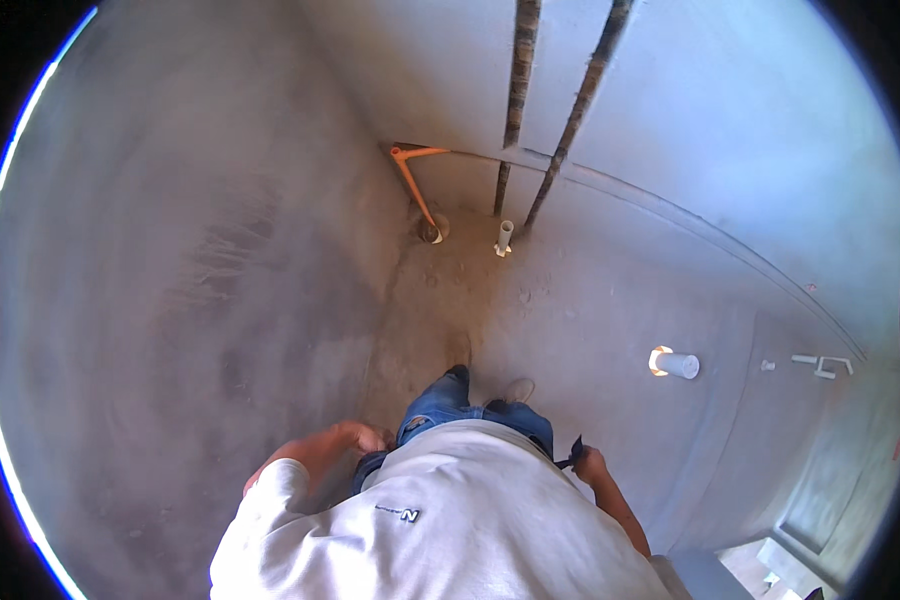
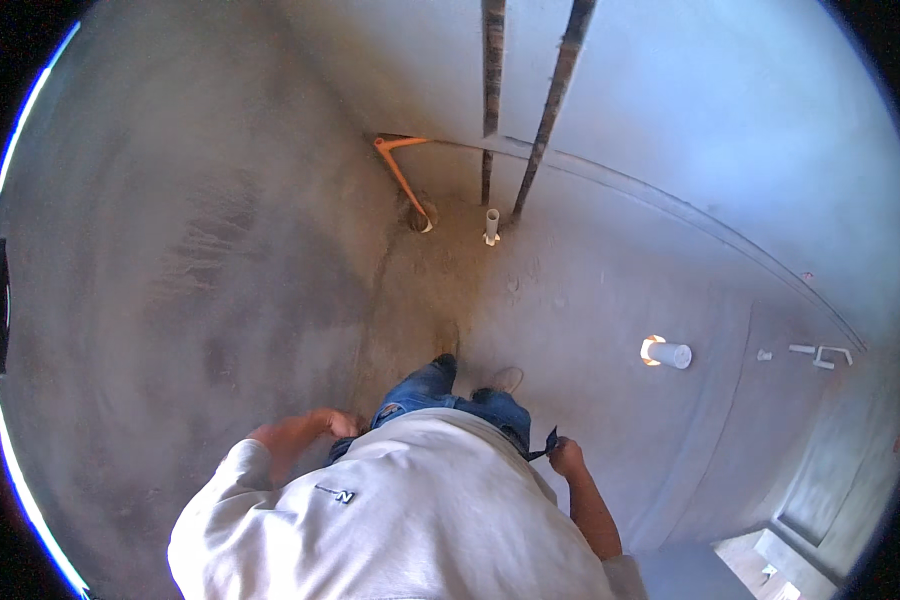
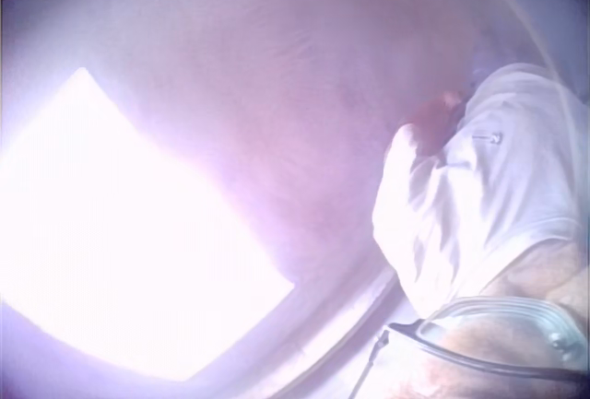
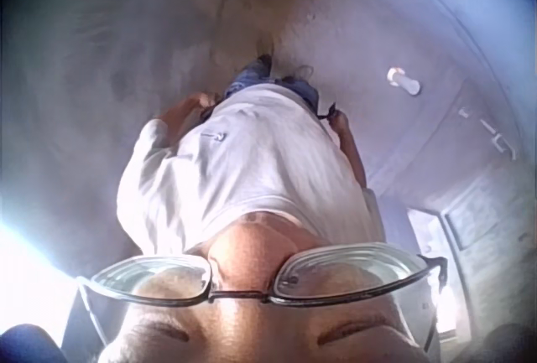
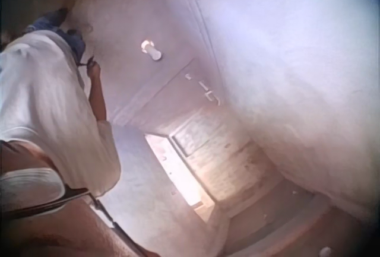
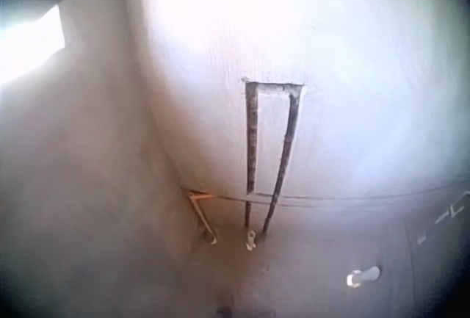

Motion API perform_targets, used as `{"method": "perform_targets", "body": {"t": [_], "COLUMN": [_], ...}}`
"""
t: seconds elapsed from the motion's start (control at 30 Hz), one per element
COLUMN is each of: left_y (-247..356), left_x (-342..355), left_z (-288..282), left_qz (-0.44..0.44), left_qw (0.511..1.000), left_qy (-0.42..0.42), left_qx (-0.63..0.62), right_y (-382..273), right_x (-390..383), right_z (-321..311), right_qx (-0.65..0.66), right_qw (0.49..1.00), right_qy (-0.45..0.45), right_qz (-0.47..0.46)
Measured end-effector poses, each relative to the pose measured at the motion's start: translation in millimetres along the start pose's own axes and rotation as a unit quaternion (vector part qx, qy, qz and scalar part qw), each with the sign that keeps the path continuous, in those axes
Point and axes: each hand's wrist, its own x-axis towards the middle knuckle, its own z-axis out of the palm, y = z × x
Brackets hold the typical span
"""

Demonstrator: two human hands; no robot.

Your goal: The person measures, cuts, and joins orange plastic pipes in a renovation site. They use a measuring tape and pencil to mark the pipes, a pipe cutter to shorten them, and a heat fusion tool to join sections and fittings together.

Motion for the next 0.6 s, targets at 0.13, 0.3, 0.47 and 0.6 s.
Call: {"method": "perform_targets", "body": {"t": [0.13, 0.3, 0.47, 0.6], "left_y": [53.1, 157.6, 145.9, 158.1], "left_x": [-19.9, -104.0, -74.3, -91.1], "left_z": [-44.3, -13.4, -40.3, -41.6], "left_qz": [0.030, 0.155, 0.187, 0.134], "left_qw": [0.932, 0.939, 0.936, 0.940], "left_qy": [0.045, 0.186, 0.105, 0.069], "left_qx": [0.358, 0.246, 0.280, 0.305], "right_y": [-37.2, -82.9, -98.4, -112.7], "right_x": [-45.1, -95.0, -96.2, -78.1], "right_z": [-19.3, -33.9, -34.1, -30.1], "right_qx": [-0.072, -0.109, -0.085, -0.065], "right_qw": [0.981, 0.931, 0.955, 0.971], "right_qy": [-0.178, -0.319, -0.251, -0.203], "right_qz": [-0.041, -0.144, -0.131, -0.107]}}
